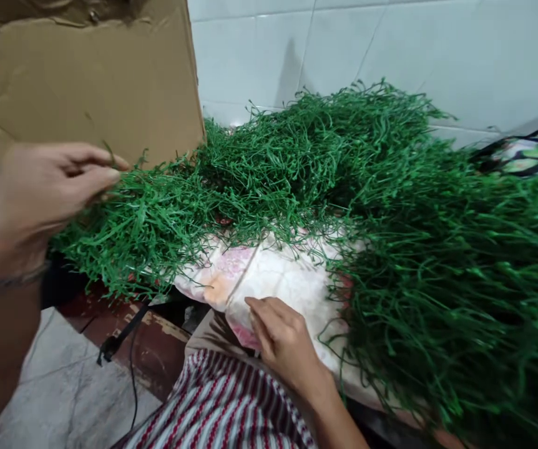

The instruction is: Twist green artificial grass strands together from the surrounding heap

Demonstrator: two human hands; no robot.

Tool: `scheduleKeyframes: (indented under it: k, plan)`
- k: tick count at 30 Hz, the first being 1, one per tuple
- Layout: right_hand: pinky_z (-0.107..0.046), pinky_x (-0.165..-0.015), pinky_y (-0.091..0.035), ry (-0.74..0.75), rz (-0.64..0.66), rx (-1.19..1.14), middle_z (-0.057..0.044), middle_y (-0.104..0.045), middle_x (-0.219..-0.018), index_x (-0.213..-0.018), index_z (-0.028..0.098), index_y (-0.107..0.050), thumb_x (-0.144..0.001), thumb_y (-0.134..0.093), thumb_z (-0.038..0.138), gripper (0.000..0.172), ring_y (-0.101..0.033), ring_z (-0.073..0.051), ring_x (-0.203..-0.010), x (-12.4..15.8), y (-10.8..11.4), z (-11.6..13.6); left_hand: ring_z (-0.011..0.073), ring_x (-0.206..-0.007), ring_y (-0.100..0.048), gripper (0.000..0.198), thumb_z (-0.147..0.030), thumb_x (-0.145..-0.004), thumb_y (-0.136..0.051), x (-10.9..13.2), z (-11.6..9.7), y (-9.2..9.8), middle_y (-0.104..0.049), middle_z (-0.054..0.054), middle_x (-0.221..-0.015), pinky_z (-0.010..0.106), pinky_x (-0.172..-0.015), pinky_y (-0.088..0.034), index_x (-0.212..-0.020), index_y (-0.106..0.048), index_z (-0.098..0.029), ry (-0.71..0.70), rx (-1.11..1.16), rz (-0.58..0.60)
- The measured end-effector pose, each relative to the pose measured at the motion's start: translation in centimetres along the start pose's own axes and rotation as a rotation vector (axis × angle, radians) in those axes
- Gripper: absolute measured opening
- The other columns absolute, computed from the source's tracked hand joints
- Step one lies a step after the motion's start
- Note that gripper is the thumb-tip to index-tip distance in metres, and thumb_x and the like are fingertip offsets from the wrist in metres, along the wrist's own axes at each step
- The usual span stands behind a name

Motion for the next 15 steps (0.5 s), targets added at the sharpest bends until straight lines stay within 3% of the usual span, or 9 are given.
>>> scheduleKeyframes:
  k: [3,5,7,10,15]
  plan:
    - [-0.028,-0.061,-0.05,0.057,0.072,0.061,-0.008,-0.065,-0.078,-0.109,0.016,-0.059,-0.088,-0.043,0.014,0.026,-0.061,-0.017,-0.07,-0.7,-0.5,0.4,0.0071,-0.069,-0.053,0.037,-0.034,-0.08,-0.048,-2.9,3.3,-4.9,-0.064,-0.001,-0.073,0.02,-0.075,-0.043,-0.089,-0.068,-0.004,-0.123,-0.343,0.129]
    - [-0.028,-0.063,-0.05,0.069,0.093,0.12,-0.008,-0.065,-0.08,-0.106,0.015,-0.06,-0.088,-0.043,0.014,0.025,-0.061,-0.017,-0.072,-1.1,-0.3,0.1,0.0122,-0.083,-0.056,0.039,-0.033,-0.082,-0.045,-3.6,5.3,-7.0,-0.065,0.004,-0.083,0.022,-0.084,-0.041,-0.085,-0.068,-0.001,-0.13,-0.387,0.156]
    - [-0.029,-0.066,-0.049,0.036,0.086,0.208,-0.008,-0.065,-0.08,-0.105,0.015,-0.06,-0.087,-0.044,0.014,0.024,-0.061,-0.017,-0.074,-1.8,0.5,-0.4,0.0137,-0.086,-0.057,0.042,-0.034,-0.085,-0.04,-3.4,6.7,-8.1,-0.065,0.005,-0.085,0.02,-0.082,-0.041,-0.084,-0.067,-0.002,-0.122,-0.418,0.223]
    - [-0.031,-0.071,-0.048,-0.058,0.024,0.366,-0.009,-0.065,-0.084,-0.105,0.015,-0.061,-0.089,-0.044,0.017,0.023,-0.06,-0.019,-0.078,-3.7,2.4,-0.9,0.013,-0.083,-0.058,0.042,-0.037,-0.086,-0.04,-3.0,7.1,-7.6,-0.065,0.001,-0.083,0.018,-0.077,-0.043,-0.09,-0.067,-0.005,-0.1,-0.416,0.223]
    - [-0.031,-0.073,-0.044,-0.126,-0.126,0.571,-0.01,-0.062,-0.092,-0.106,0.015,-0.059,-0.091,-0.039,0.019,0.026,-0.057,-0.021,-0.086,-9.7,5.4,0.3,0.0147,-0.082,-0.059,0.036,-0.037,-0.08,-0.05,-3.3,5.8,-4.7,-0.069,0.002,-0.089,0.028,-0.084,-0.048,-0.097,-0.069,-0.011,-0.072,-0.382,-0.057]
Point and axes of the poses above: each hand's wrist, its own x-axis away from the middle knuckle, its own y-axis out of the back of the hand, z = x × y, the point moved 6 cm from there along -x, towards the middle knuckle
